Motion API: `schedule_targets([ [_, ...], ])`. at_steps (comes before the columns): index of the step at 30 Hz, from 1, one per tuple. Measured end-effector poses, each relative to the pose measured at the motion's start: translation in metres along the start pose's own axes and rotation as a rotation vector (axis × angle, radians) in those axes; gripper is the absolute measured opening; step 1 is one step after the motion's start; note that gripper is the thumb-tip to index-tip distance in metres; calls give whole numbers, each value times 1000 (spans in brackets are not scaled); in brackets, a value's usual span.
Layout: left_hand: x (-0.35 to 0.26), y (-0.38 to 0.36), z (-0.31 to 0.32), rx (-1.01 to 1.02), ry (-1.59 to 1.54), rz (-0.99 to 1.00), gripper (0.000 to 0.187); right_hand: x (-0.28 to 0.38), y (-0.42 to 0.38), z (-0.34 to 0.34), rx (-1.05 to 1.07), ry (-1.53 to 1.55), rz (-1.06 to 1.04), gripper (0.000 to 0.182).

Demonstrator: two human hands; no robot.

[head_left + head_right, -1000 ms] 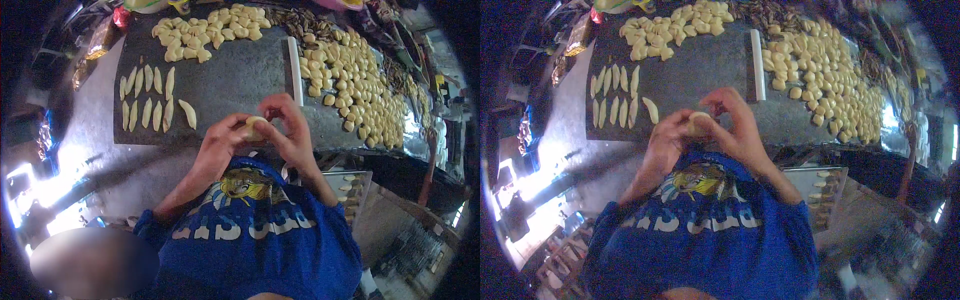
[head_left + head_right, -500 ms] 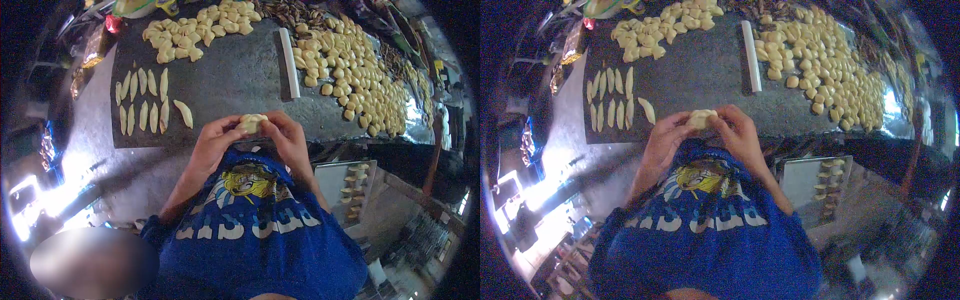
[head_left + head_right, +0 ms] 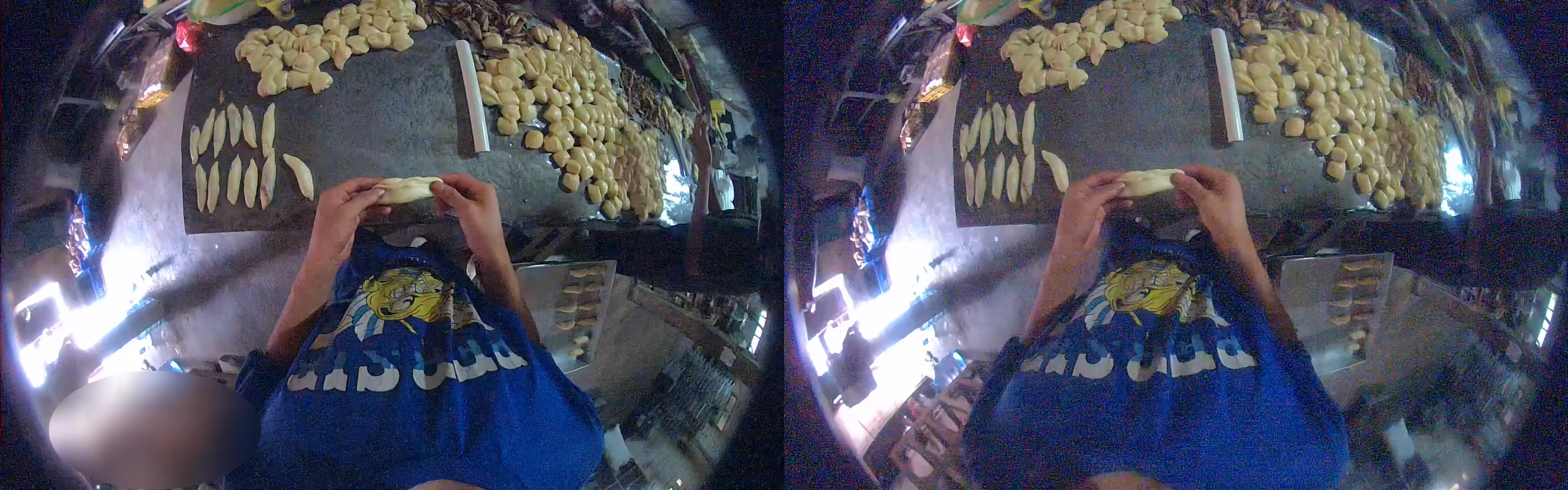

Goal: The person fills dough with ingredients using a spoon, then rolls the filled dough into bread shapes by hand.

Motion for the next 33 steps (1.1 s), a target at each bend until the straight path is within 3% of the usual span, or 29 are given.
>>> schedule_targets([
  [2,0,-4,4,-38,-18,60,28,5,-1,9,-51,34,-118,20],
  [5,3,-4,12,-127,46,171,30,36,-16,26,-118,-282,-547,17],
  [8,4,-13,30,15,12,239,30,48,-20,46,-177,-533,-671,14],
  [9,5,-14,31,58,43,173,29,38,-17,39,-194,-543,-636,17],
  [12,-16,-18,18,-131,277,304,27,22,-10,25,-198,-222,-379,16],
  [13,-15,-17,18,-142,181,310,25,27,-13,24,-107,74,-186,15],
  [16,-12,-10,23,-96,25,264,23,22,-7,22,49,335,-77,14],
  [18,-11,-7,24,40,98,147,23,20,-4,19,43,308,-85,15],
  [22,-13,-5,14,-7,236,158,24,31,-11,30,-98,102,-215,19],
  [25,-18,-5,13,37,200,232,22,28,-6,23,8,-331,-242,21],
  [27,-17,-2,13,92,56,271,19,24,-6,21,-21,-270,-180,21],
  [33,-18,0,10,25,309,301,16,23,-10,21,-22,-52,-125,22],
])
Point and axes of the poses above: each hand's wrist, its own y-axis towards the middle knuckle, its own z-axis out of the palm, x = y × z, the point moved 5 cm from there along y, towards the middle knuckle
